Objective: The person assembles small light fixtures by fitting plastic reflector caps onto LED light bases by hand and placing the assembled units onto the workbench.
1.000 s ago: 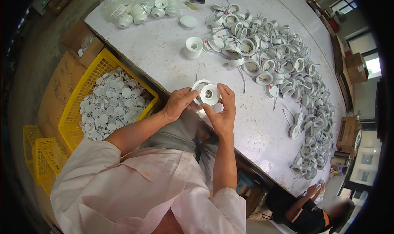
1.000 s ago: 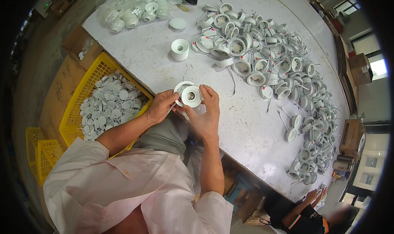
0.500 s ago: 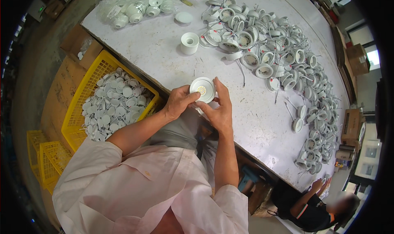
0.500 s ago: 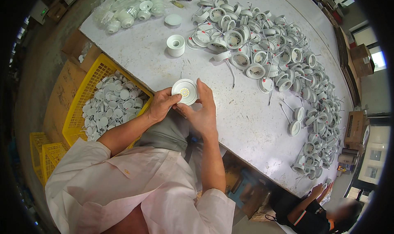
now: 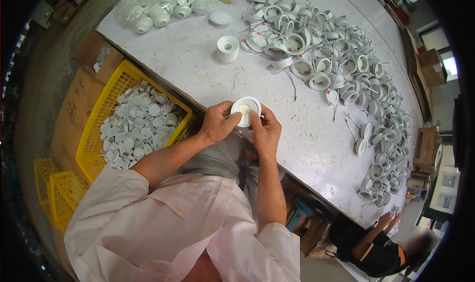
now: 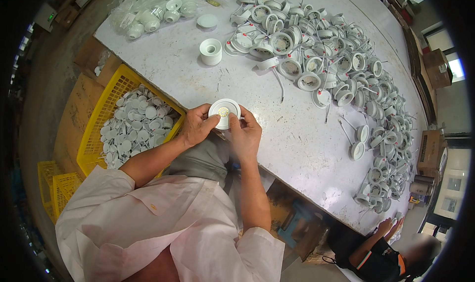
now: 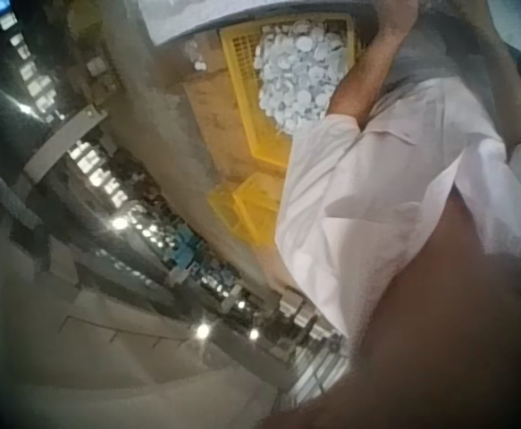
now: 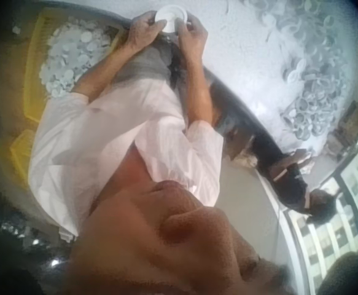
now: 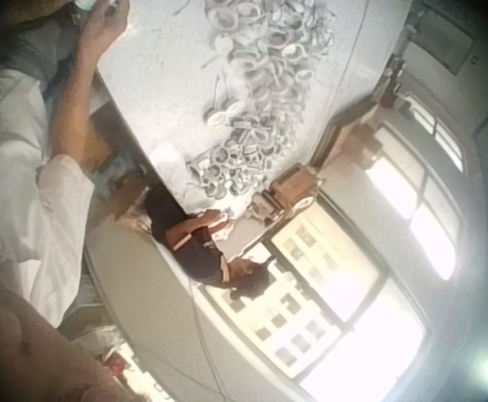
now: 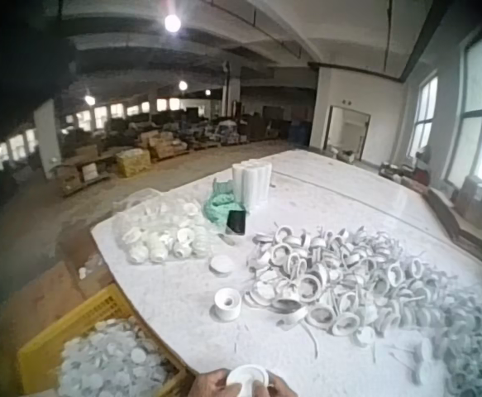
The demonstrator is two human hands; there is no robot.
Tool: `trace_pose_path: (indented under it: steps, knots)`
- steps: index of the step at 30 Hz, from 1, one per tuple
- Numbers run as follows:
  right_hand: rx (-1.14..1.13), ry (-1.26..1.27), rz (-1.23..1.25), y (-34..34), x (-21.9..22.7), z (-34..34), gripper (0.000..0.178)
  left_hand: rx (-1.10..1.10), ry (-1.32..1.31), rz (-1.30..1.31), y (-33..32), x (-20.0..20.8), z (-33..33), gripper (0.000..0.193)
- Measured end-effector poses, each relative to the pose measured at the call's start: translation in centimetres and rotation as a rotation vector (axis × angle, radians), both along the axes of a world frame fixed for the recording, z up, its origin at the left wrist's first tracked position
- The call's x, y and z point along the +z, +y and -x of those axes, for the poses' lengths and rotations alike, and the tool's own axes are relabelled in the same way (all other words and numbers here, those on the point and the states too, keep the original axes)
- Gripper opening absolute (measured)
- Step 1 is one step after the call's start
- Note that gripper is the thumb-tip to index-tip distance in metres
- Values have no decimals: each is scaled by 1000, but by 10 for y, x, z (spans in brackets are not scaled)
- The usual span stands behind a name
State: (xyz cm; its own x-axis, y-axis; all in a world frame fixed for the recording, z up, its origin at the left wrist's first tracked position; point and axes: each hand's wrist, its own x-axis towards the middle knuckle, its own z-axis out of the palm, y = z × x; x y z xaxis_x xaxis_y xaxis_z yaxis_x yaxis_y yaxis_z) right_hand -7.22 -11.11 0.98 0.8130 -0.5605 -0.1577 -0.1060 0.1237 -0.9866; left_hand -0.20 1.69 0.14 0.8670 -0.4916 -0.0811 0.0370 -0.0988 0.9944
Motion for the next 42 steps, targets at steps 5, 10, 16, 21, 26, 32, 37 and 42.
trace_pose_path:
  steps: [5, 10, 16, 21, 26, 32, 37, 42]
  knots:
    - [-32, 18, -23, 6, 3, -1, 26, 10, -20, -97, 1, 5, -2, 29]
    - [-64, 47, 6, 7, 3, 1, 25, 3, -31, -90, 0, 3, -2, 29]
    - [-106, 29, 91, 4, -2, 4, 24, -155, 97, -3, 7, 5, -6, 27]
    - [-128, 42, 58, 1, -3, 8, 24, -253, 157, 71, 6, 3, -9, 35]
    - [-148, 39, 123, -4, -10, 14, 26, -431, 266, -86, 3, 5, -13, 27]
    - [-192, 20, 116, -8, -8, 17, 26, -400, 385, -66, -14, 9, -11, 25]
    - [-202, 50, 100, -21, -7, 22, 36, -414, 456, 6, -24, 3, -13, 26]
    - [-42, -4, 508, -45, -1, 47, 66, -465, 455, -24, -38, 1, -10, 23]
